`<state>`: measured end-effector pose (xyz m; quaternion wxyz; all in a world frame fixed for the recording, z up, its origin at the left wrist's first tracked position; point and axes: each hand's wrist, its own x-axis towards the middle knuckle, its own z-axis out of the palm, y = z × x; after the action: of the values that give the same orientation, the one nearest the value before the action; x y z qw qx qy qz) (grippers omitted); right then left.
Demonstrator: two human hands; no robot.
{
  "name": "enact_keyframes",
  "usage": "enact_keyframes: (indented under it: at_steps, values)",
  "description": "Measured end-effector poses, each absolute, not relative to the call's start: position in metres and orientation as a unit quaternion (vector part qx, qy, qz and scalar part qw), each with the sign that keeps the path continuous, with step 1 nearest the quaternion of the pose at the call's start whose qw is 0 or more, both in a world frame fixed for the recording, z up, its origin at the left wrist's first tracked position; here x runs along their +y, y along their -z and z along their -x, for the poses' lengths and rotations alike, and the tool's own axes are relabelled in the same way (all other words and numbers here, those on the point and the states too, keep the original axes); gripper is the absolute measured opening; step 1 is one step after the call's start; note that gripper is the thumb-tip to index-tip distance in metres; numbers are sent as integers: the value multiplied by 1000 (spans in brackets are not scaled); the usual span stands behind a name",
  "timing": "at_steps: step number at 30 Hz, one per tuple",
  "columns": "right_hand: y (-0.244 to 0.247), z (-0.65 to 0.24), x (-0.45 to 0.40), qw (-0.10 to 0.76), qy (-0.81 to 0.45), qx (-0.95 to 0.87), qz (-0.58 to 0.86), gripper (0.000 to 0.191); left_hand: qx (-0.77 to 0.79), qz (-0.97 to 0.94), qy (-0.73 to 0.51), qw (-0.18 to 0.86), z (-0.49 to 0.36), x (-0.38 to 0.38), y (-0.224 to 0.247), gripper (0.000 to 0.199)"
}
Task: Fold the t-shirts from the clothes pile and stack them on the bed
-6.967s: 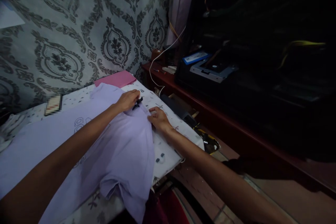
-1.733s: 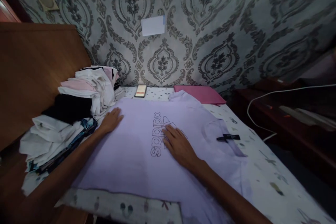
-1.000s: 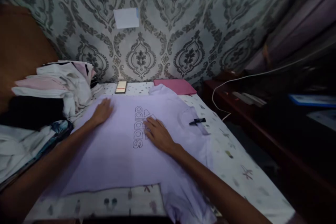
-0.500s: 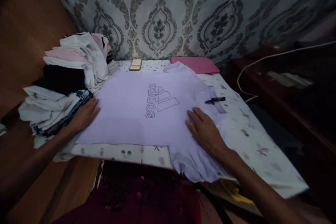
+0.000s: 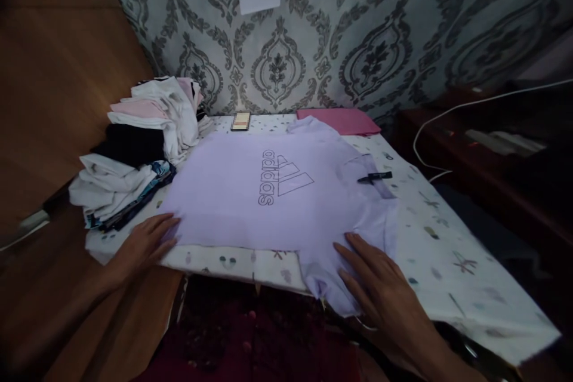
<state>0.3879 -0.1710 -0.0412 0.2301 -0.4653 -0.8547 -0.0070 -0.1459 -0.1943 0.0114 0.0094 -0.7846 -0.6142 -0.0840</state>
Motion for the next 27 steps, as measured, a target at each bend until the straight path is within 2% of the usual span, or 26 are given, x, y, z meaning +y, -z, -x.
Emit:
enact_keyframes:
  at_steps: [5,10,16,22,27]
  values:
    - [35,-381,-173,231,22,-859,456,48,-622,777,71,-68,155,-198,-50,40]
    - [18,-378,-179,229,-12,-853,469,42,-607,795,3,7,138,-191,-64,43]
    - [-8,-360,-173,215,-104,-848,474,32,-446,891,82,-28,66,-144,-47,48]
    - [-36,-341,-181,237,-192,-846,437,27,-312,946,40,-81,4,-102,-18,50]
    - [-51,-347,-155,249,-269,-818,443,36,-235,969,30,-68,-1,-90,-4,61]
